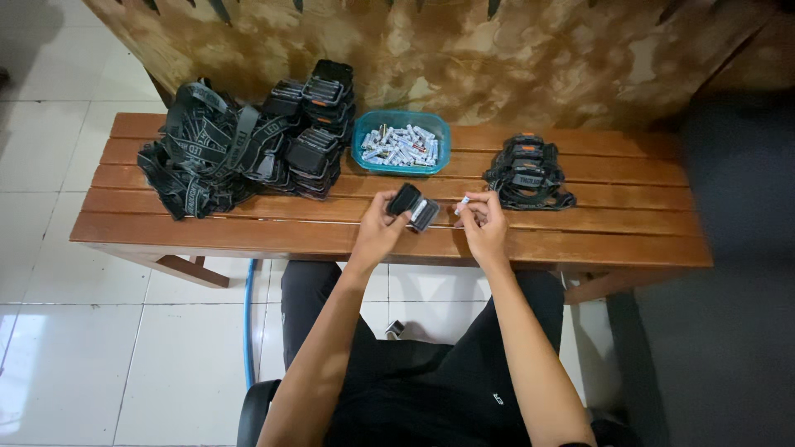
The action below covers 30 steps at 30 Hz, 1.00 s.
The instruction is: The person assembles headlamps by inserting batteries into the headlamp body, closing the battery compartment, and attaching the headlamp to an elastic head strap. The person tests the headlamp by turning it on and off, then places the completed unit on a stack of finished headlamps.
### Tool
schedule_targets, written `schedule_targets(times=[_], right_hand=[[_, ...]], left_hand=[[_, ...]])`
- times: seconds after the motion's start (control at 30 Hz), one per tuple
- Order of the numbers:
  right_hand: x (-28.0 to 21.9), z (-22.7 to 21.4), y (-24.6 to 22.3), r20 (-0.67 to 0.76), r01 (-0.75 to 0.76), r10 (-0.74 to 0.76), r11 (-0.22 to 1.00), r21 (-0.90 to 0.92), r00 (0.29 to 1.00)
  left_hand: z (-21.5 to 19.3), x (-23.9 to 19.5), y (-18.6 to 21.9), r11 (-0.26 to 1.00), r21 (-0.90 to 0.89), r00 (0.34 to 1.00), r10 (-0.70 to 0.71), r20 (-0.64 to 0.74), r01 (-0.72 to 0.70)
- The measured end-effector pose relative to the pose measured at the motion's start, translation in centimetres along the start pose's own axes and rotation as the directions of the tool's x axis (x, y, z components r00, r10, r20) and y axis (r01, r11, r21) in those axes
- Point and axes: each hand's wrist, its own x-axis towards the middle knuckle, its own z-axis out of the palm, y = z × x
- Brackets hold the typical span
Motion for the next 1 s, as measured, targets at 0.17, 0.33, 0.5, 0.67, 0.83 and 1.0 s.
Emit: schedule_targets(times=[0.17, 0.33, 0.5, 0.67, 0.83, 1.0], right_hand=[[-0.4, -0.1, -0.6, -0.013, -0.021, 0.021, 1.000, 0.007, 1.000], [-0.2, -0.1, 0.3, -0.016, -0.001, 0.001, 1.000, 0.011, 1.000], [-0.3, -0.1, -0.4, -0.020, -0.002, 0.002, 1.000, -0.015, 1.000], [-0.1, 0.3, 0.1, 0.001, -0.011, 0.011, 1.000, 0.027, 1.000], [-0.2, 1.2, -0.2, -0.011, -0.027, 0.028, 0.993, 0.116, 1.000], [-0.8, 3.7, -4.1, -0.049, 0.051, -0.050, 0.999, 0.019, 0.998]], left_hand=[[2.5, 0.0, -0.2, 0.946, -0.310, 0.995, -0.103, -0.001, 0.097], [2.0, 1.1, -1.7, 0.964, -0.227, 0.989, -0.149, -0.020, 0.141], [2.7, -0.3, 2.3, 0.933, -0.314, 0.981, -0.193, -0.023, 0.176], [3.1, -1.2, 3.8, 0.936, -0.326, 0.991, -0.125, 0.037, 0.131], [3.3, -0.9, 2.7, 0.951, -0.279, 0.991, -0.121, 0.050, 0.130], [3.2, -1.8, 4.9, 0.982, -0.172, 0.997, -0.080, 0.013, 0.082]])
